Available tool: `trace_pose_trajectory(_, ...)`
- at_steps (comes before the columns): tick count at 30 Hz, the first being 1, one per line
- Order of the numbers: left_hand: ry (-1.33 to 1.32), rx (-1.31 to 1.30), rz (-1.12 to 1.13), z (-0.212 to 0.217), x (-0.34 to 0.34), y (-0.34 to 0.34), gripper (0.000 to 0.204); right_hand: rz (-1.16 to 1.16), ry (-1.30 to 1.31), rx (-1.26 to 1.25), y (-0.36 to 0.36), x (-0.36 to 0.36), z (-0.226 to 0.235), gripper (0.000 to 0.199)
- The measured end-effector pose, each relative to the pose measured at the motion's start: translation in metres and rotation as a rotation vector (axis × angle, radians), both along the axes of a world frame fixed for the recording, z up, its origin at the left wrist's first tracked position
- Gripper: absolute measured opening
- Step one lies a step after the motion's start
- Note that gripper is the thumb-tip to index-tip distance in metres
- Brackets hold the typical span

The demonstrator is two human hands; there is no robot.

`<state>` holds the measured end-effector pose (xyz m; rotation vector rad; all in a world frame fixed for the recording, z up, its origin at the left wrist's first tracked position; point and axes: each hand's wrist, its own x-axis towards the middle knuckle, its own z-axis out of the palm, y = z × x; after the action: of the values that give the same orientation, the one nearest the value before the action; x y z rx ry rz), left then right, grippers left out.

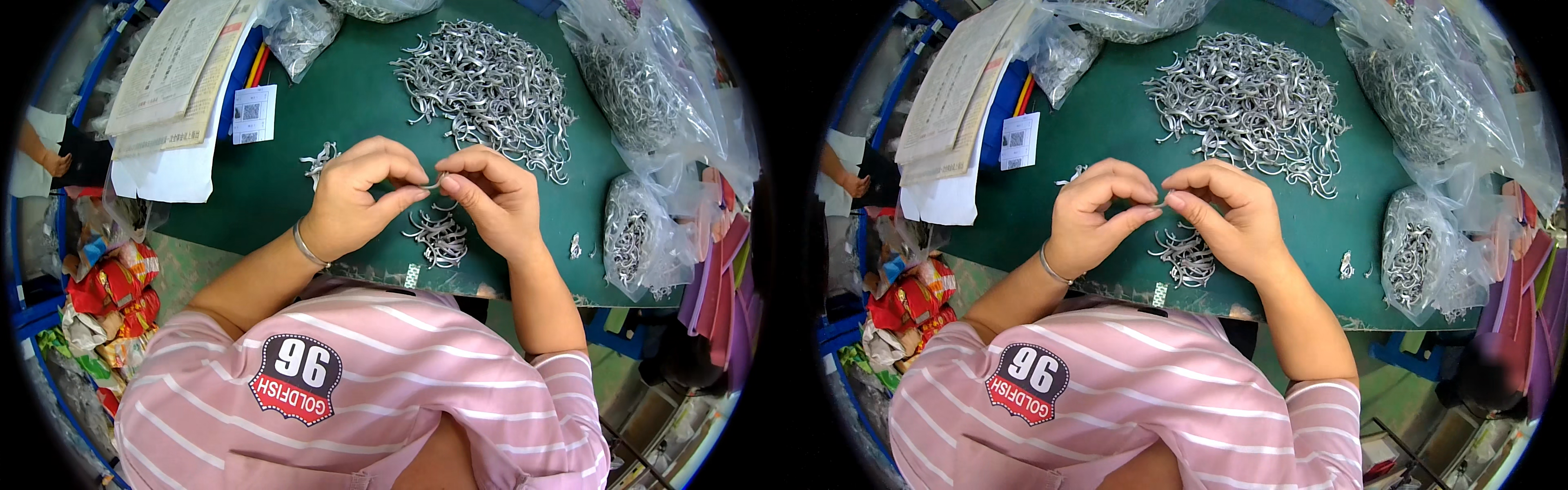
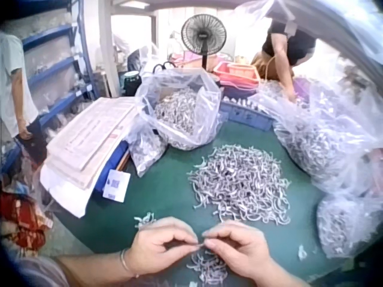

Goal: The person picks up two small curved metal components from a pile on the work table and joins them together by hand.

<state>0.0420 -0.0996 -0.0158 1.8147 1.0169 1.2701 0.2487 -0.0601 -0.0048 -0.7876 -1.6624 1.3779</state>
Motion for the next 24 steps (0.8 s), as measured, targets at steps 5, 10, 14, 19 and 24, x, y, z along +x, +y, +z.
trace_pose_trajectory(5, -0.253, -0.136, 0.012, -0.002, 0.006, -0.002, 0.039, 0.000, 0.032, 0.006, -0.001, 0.000, -0.001, 0.012)
trace_pose_trajectory(10, -0.359, -0.126, 0.023, -0.002, 0.008, -0.004, 0.039, -0.038, -0.060, 0.340, 0.000, -0.001, 0.002, 0.015)
trace_pose_trajectory(14, -0.357, -0.093, 0.019, -0.002, 0.009, -0.003, 0.037, -0.104, -0.094, 0.545, -0.001, -0.004, 0.008, 0.020)
trace_pose_trajectory(19, -0.192, -0.027, -0.018, 0.001, 0.003, -0.004, 0.023, -0.135, -0.208, 0.696, -0.015, 0.004, 0.018, 0.023)
trace_pose_trajectory(24, 0.036, 0.026, -0.158, 0.007, 0.006, -0.008, 0.017, -0.074, -0.277, 0.771, -0.035, 0.022, 0.008, 0.024)
